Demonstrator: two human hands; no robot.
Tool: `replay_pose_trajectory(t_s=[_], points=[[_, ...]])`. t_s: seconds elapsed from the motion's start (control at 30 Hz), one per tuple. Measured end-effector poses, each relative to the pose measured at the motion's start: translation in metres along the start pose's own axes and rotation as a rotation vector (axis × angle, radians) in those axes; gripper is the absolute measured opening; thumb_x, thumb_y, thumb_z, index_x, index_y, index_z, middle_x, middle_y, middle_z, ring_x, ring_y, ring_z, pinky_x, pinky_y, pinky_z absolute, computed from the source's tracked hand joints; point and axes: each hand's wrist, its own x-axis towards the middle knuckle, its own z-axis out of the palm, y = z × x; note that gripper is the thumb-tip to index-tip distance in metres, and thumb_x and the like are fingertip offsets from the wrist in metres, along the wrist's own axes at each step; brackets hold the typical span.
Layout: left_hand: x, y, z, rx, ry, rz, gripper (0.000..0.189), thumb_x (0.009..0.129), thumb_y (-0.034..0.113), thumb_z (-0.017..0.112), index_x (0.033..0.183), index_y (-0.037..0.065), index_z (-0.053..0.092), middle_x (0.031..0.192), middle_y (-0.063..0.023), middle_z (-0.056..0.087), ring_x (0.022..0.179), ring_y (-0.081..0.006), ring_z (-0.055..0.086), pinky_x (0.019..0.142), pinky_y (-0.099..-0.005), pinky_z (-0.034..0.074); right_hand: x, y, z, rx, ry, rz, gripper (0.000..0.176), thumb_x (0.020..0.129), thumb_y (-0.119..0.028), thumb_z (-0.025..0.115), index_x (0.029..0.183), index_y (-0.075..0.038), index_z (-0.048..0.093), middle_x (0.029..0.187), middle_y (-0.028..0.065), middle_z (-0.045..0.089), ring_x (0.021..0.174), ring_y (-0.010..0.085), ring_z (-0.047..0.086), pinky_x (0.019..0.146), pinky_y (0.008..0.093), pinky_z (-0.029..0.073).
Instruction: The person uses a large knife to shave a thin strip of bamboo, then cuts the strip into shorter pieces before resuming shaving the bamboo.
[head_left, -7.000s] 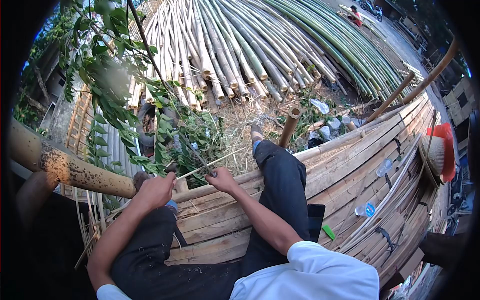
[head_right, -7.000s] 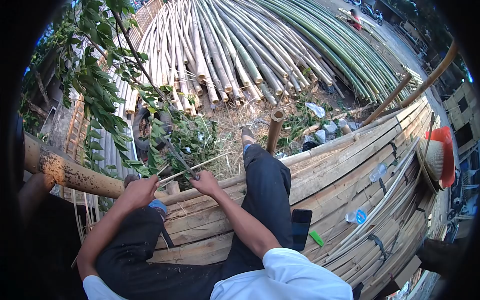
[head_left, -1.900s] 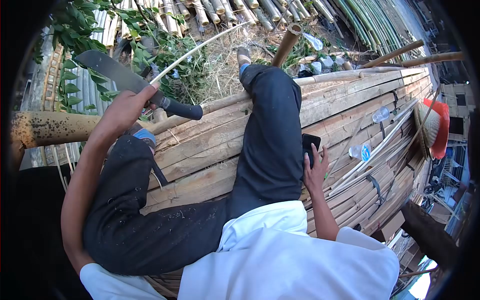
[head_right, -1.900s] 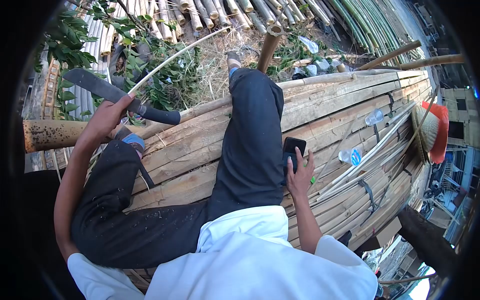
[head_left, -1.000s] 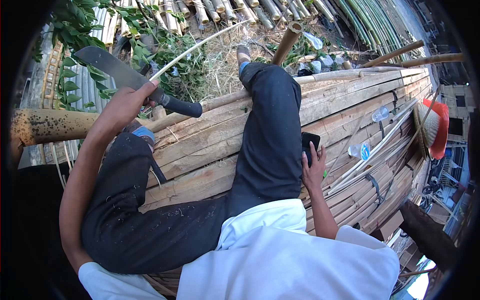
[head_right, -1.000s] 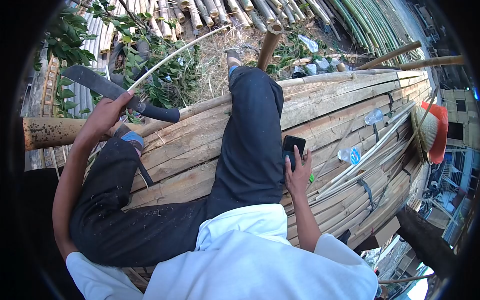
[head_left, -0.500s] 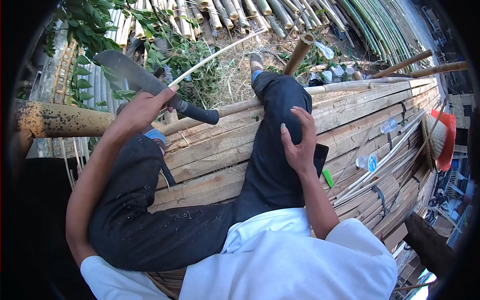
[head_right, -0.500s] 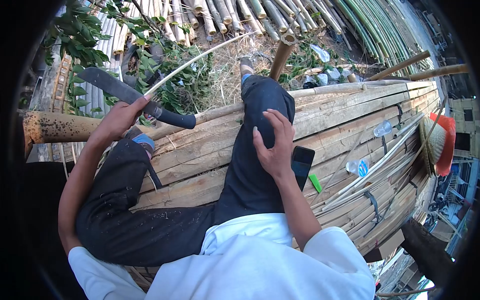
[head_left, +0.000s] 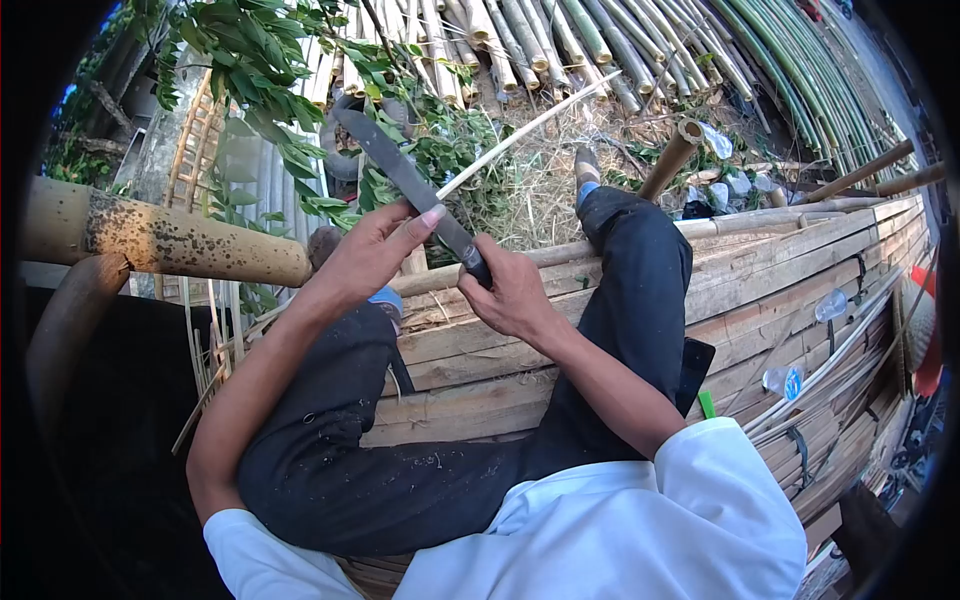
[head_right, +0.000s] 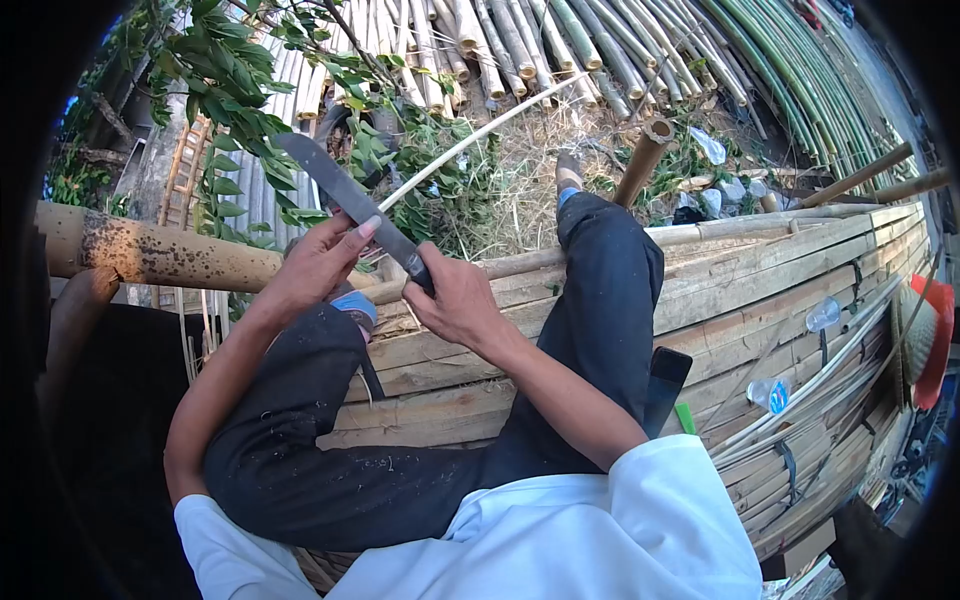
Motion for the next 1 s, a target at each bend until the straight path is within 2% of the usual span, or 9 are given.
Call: replay_pose_trajectory(t_s=[0.13, 0.27, 0.37, 0.5, 0.57, 0.6, 0.67, 0.77, 1.0], points=[[0.001, -0.011, -0.006, -0.128, 0.095, -0.166, 0.031, 0.102, 0.033, 0.04, 0.111, 0.004, 0.048, 0.067, 0.0049, 0.037, 0.057, -0.0042, 0.033, 0.048, -0.0223, 0.028, 0.001, 0.014, -0.007, 0.047, 0.024, 0.167, 0.026, 0.083, -0.025, 0.062, 0.08, -0.002, 0.05, 0.056, 0.017, 0.055, 0.055, 0.0387, 0.057, 0.053, 0.0455, 0.044], [0.007, -0.027, -0.006, -0.146, 0.006, -0.159, 0.031, 0.102, 0.033, 0.039, 0.105, 0.004, 0.051, 0.067, 0.0045, 0.037, 0.056, -0.0049, 0.033, 0.049, -0.0239, 0.03, 0.004, 0.018, -0.008, -0.047, -0.011, 0.092, 0.031, 0.085, -0.028, 0.066, 0.076, -0.002, 0.054, 0.054, 0.0165, 0.05, 0.05, 0.0348, 0.055, 0.051, 0.041, 0.042], [0.007, -0.029, -0.002, 0.082, -0.044, -0.178, 0.032, 0.101, 0.03, 0.04, 0.096, 0.002, 0.055, 0.066, 0.0004, 0.041, 0.058, -0.0085, 0.039, 0.053, -0.0274, 0.036, 0.004, 0.01, -0.009, -0.04, -0.05, 0.09, 0.031, 0.086, -0.03, 0.065, 0.075, -0.003, 0.055, 0.053, 0.0167, 0.051, 0.051, 0.0366, 0.055, 0.051, 0.0419, 0.043], [0.009, -0.037, 0.001, 0.182, -0.054, -0.034, 0.027, 0.102, 0.024, 0.039, 0.094, 0.002, 0.053, 0.064, 0.0039, 0.033, 0.055, -0.0055, 0.033, 0.047, -0.0242, 0.029, 0.004, 0.009, -0.009, -0.081, -0.04, 0.125, 0.032, 0.085, -0.032, 0.065, 0.074, -0.003, 0.057, 0.052, 0.0168, 0.051, 0.053, 0.0379, 0.056, 0.052, 0.043, 0.044], [0.004, -0.023, 0.004, 0.422, -0.006, 0.023, 0.028, 0.101, 0.022, 0.041, 0.095, -0.002, 0.053, 0.065, -0.0037, 0.047, 0.061, -0.0149, 0.048, 0.053, -0.0326, 0.038, 0.005, 0.008, -0.014, -0.146, -0.058, 0.188, 0.031, 0.084, -0.033, 0.064, 0.073, -0.004, 0.061, 0.053, 0.0176, 0.052, 0.055, 0.0384, 0.057, 0.054, 0.044, 0.045], [0.004, -0.024, 0.005, 0.422, -0.006, 0.023, 0.028, 0.101, 0.022, 0.041, 0.095, -0.002, 0.053, 0.065, -0.0037, 0.047, 0.061, -0.0149, 0.048, 0.053, -0.0326, 0.038, 0.004, 0.009, -0.013, -0.146, -0.058, 0.188, 0.031, 0.084, -0.033, 0.064, 0.073, -0.004, 0.061, 0.053, 0.0176, 0.052, 0.055, 0.0384, 0.057, 0.054, 0.044, 0.045], [0.006, -0.027, 0.006, 0.542, 0.033, 0.167, 0.025, 0.098, 0.02, 0.042, 0.101, -0.002, 0.054, 0.083, -0.0269, 0.061, 0.078, -0.0463, 0.058, 0.066, -0.0526, 0.041, 0.004, 0.013, -0.012, -0.168, -0.038, 0.186, 0.03, 0.084, -0.033, 0.063, 0.073, -0.005, 0.064, 0.054, 0.0183, 0.053, 0.056, 0.0387, 0.058, 0.055, 0.0444, 0.045], [0.004, -0.017, 0.011, 0.573, 0.065, 0.159, 0.023, 0.097, 0.019, 0.043, 0.1, -0.001, 0.054, 0.078, -0.0281, 0.06, 0.076, -0.0476, 0.057, 0.067, -0.055, 0.04, 0.007, 0.011, -0.016, -0.142, -0.066, 0.274, 0.026, 0.081, -0.031, 0.061, 0.075, -0.005, 0.064, 0.063, 0.0214, 0.06, 0.064, 0.0419, 0.06, 0.062, 0.0498, 0.048], [0.001, -0.014, 0.008, 0.659, 0.069, 0.139, 0.021, 0.097, 0.018, 0.043, 0.094, 0.0, 0.052, 0.074, -0.0268, 0.059, 0.072, -0.0474, 0.056, 0.064, -0.0556, 0.04, 0.011, 0.035, -0.014, -0.18, -0.089, 0.252, 0.025, 0.082, -0.029, 0.059, 0.077, -0.005, 0.065, 0.065, 0.022, 0.06, 0.067, 0.0425, 0.06, 0.064, 0.05, 0.048]])
